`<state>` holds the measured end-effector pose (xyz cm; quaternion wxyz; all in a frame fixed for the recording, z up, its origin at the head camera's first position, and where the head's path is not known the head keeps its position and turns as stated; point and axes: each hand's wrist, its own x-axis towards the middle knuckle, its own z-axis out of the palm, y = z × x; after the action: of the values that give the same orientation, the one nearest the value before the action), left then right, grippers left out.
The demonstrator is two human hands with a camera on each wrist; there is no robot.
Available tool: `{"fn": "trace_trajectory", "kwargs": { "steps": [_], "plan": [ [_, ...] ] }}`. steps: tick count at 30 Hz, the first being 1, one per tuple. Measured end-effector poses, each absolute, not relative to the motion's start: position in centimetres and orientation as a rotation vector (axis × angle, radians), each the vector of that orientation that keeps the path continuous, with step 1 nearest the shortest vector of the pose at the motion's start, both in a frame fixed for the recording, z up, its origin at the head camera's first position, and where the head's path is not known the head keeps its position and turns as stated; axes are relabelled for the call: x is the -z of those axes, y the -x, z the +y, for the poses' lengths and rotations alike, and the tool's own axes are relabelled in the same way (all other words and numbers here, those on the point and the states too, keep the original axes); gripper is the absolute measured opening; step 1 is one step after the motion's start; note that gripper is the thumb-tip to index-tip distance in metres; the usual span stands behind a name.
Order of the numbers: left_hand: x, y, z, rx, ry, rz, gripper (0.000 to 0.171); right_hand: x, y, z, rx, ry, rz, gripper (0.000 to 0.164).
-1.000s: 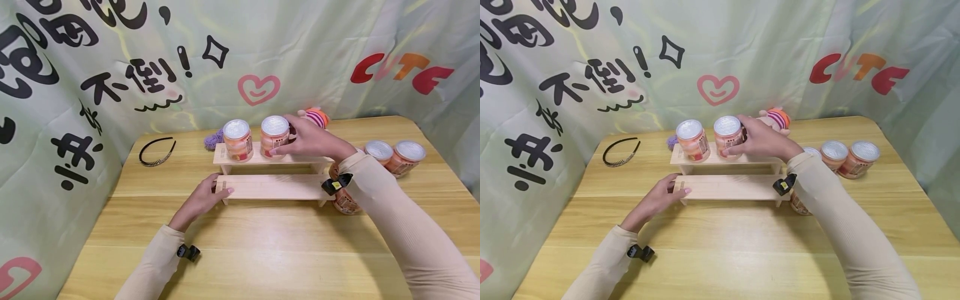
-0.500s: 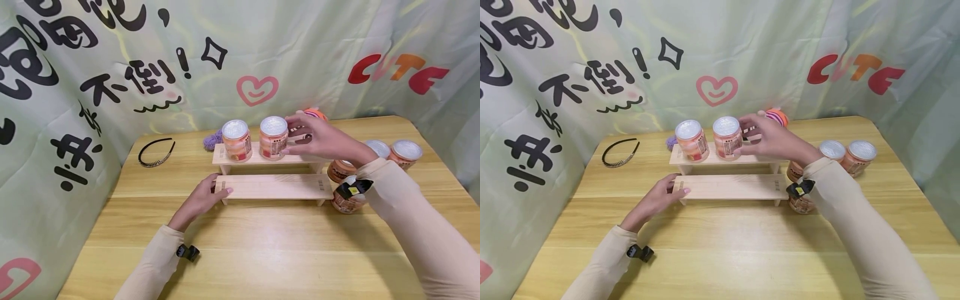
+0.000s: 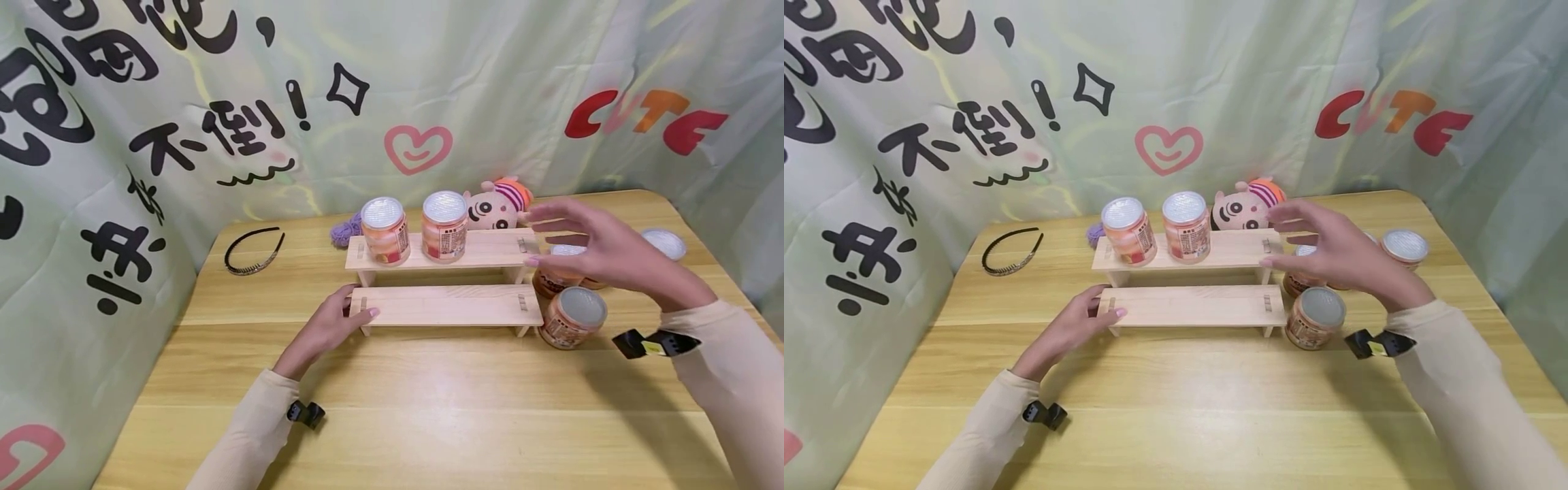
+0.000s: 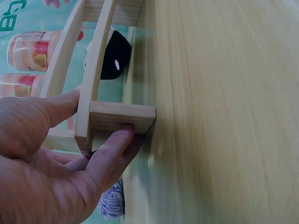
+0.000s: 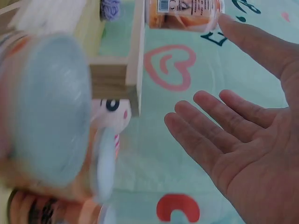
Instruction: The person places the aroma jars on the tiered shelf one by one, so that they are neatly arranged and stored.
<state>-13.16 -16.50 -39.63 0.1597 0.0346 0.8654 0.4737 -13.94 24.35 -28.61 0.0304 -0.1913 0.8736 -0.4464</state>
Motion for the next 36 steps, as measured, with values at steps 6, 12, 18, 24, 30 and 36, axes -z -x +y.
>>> {"fn": "trace_trajectory", "kwargs": {
  "steps": [6,12,18,24,30,36],
  "plan": [
    [39.6,13.2,-16.5,-1.365,-0.120,2.465,0.072,30.3,11.9,27.3,1.429,0.510,2.757,0.067],
    [39.7,13.2,-16.5,-1.389,-0.135,2.447,0.071,32.6,9.9,29.1,1.430,0.528,2.845,0.063],
    [39.4,13.0,-16.5,-1.368,-0.119,2.460,0.072,35.6,8.4,30.4,1.470,0.530,2.828,0.064],
    [39.4,13.0,-16.5,-1.385,-0.130,2.443,0.071,37.9,7.3,30.7,1.467,0.447,2.814,0.067],
    [39.4,13.0,-16.5,-1.384,-0.130,2.440,0.071,39.9,7.0,30.1,1.530,0.459,2.797,0.074],
    [39.5,13.1,-16.5,-1.379,-0.125,2.441,0.073,41.4,7.1,29.7,1.555,0.514,2.779,0.073]
  ]
}}
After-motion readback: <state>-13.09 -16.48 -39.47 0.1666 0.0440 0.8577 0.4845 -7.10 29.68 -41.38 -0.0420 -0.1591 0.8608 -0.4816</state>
